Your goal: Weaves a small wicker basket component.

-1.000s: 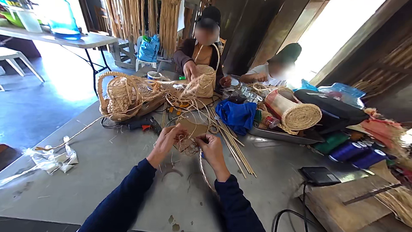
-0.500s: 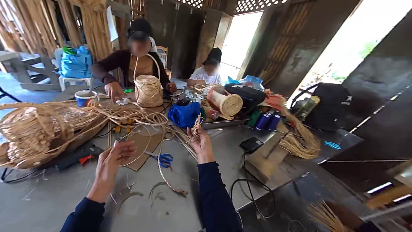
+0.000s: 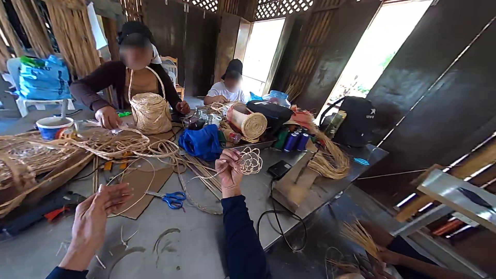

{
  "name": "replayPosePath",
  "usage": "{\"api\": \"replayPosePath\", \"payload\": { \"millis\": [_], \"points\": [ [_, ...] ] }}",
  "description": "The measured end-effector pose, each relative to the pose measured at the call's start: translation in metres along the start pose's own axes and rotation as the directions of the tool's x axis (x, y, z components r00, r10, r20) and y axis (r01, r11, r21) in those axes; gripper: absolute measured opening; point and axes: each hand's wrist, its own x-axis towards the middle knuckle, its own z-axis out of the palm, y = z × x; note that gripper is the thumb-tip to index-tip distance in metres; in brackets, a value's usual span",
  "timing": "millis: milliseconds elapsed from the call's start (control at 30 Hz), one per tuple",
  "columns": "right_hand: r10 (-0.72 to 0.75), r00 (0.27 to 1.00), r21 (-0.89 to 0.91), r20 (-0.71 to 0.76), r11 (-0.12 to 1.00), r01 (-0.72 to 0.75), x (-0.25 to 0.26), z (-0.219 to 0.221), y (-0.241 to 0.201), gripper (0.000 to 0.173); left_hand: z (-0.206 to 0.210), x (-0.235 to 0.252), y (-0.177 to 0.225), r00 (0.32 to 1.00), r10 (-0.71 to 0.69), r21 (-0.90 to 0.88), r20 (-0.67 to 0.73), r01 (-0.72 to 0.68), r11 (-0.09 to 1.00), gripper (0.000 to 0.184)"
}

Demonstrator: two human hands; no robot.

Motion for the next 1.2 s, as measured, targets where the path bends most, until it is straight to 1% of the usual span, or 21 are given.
{"api": "replayPosePath", "payload": {
  "millis": [200, 367, 433, 467, 500, 533, 567, 600, 633, 667, 700, 733, 767, 800, 867, 900, 933, 1067, 1133, 1200],
  "points": [
    [0.038, 0.997, 0.037, 0.074, 0.998, -0.041, 0.003, -0.006, 0.001, 0.008, -0.005, 0.003, -0.005, 1.000, 0.009, 0.012, 0.005, -0.009, 1.000, 0.053],
    [0.077, 0.995, 0.032, 0.059, 0.996, -0.079, 0.004, -0.008, 0.006, 0.010, -0.005, 0.003, -0.003, 1.000, 0.000, 0.035, -0.011, 0.000, 0.999, 0.052],
    [0.144, 0.989, -0.028, 0.036, 0.989, -0.143, 0.005, -0.009, 0.010, 0.013, -0.005, 0.003, -0.003, 1.000, 0.010, 0.028, -0.015, -0.009, 1.000, 0.049],
    [0.183, 0.983, -0.107, 0.000, 0.978, -0.182, 0.005, -0.008, 0.013, 0.013, -0.004, 0.002, -0.001, 1.000, 0.008, 0.030, -0.016, -0.008, 1.000, 0.047],
    [0.205, 0.976, -0.229, -0.079, 0.949, -0.217, 0.003, -0.006, 0.018, 0.012, -0.002, 0.001, 0.003, 1.000, -0.002, 0.035, -0.018, 0.002, 0.999, 0.044],
    [0.200, 0.964, -0.395, -0.176, 0.883, -0.255, 0.002, -0.002, 0.024, 0.010, 0.000, -0.002, 0.007, 1.000, -0.021, 0.033, -0.012, 0.021, 0.999, 0.042],
    [0.172, 0.951, -0.583, -0.257, 0.757, -0.294, 0.002, 0.002, 0.033, 0.014, 0.004, -0.004, 0.013, 0.999, -0.046, 0.013, 0.003, 0.046, 0.999, 0.042],
    [0.134, 0.941, -0.753, -0.310, 0.571, -0.329, 0.002, 0.005, 0.043, 0.017, 0.007, -0.006, 0.019, 0.997, -0.076, -0.024, 0.029, 0.076, 0.997, 0.045],
    [0.105, 0.939, -0.877, -0.326, 0.337, -0.342, 0.001, 0.008, 0.055, 0.015, 0.009, -0.008, 0.025, 0.992, -0.106, -0.058, 0.067, 0.110, 0.992, 0.051],
    [0.098, 0.944, -0.939, -0.316, 0.110, -0.326, -0.001, 0.010, 0.066, 0.010, 0.010, -0.010, 0.029, 0.985, -0.134, -0.077, 0.111, 0.143, 0.987, 0.057],
    [0.098, 0.953, -0.957, -0.288, -0.058, -0.283, -0.004, 0.010, 0.078, 0.009, 0.011, -0.011, 0.032, 0.976, -0.160, -0.086, 0.148, 0.173, 0.981, 0.063],
    [0.099, 0.962, -0.957, -0.254, -0.170, -0.235, -0.007, 0.007, 0.087, 0.011, 0.011, -0.012, 0.033, 0.968, -0.182, -0.090, 0.173, 0.200, 0.976, 0.066],
    [0.099, 0.970, -0.952, -0.221, -0.238, -0.192, -0.011, 0.005, 0.094, 0.013, 0.012, -0.012, 0.033, 0.964, -0.192, -0.097, 0.185, 0.212, 0.972, 0.064],
    [0.097, 0.977, -0.946, -0.192, -0.282, -0.158, -0.015, 0.004, 0.100, 0.014, 0.013, -0.012, 0.031, 0.964, -0.190, -0.112, 0.187, 0.213, 0.971, 0.057],
    [0.100, 0.984, -0.931, -0.145, -0.351, -0.101, -0.021, 0.002, 0.108, 0.015, 0.015, -0.015, 0.029, 0.966, -0.181, -0.134, 0.186, 0.208, 0.969, 0.032],
    [0.104, 0.986, -0.922, -0.127, -0.379, -0.079, -0.023, 0.000, 0.112, 0.016, 0.017, -0.016, 0.030, 0.967, -0.175, -0.121, 0.183, 0.199, 0.973, 0.023],
    [0.108, 0.988, -0.918, -0.107, -0.393, -0.056, -0.025, -0.001, 0.114, 0.015, 0.019, -0.017, 0.031, 0.970, -0.168, -0.096, 0.176, 0.187, 0.978, 0.022],
    [0.123, 0.990, -0.927, -0.070, -0.373, -0.019, -0.032, -0.003, 0.121, 0.012, 0.026, -0.017, 0.025, 0.978, -0.128, 0.091, 0.166, 0.114, 0.989, 0.037],
    [0.119, 0.990, -0.930, -0.075, -0.366, -0.027, -0.033, -0.002, 0.123, 0.012, 0.026, -0.017, 0.023, 0.979, -0.110, 0.201, 0.174, 0.074, 0.977, 0.041],
    [0.109, 0.990, -0.928, -0.088, -0.371, -0.042, -0.032, -0.001, 0.123, 0.012, 0.025, -0.017, 0.024, 0.977, -0.083, 0.337, 0.194, 0.012, 0.941, 0.041]
  ]
}}
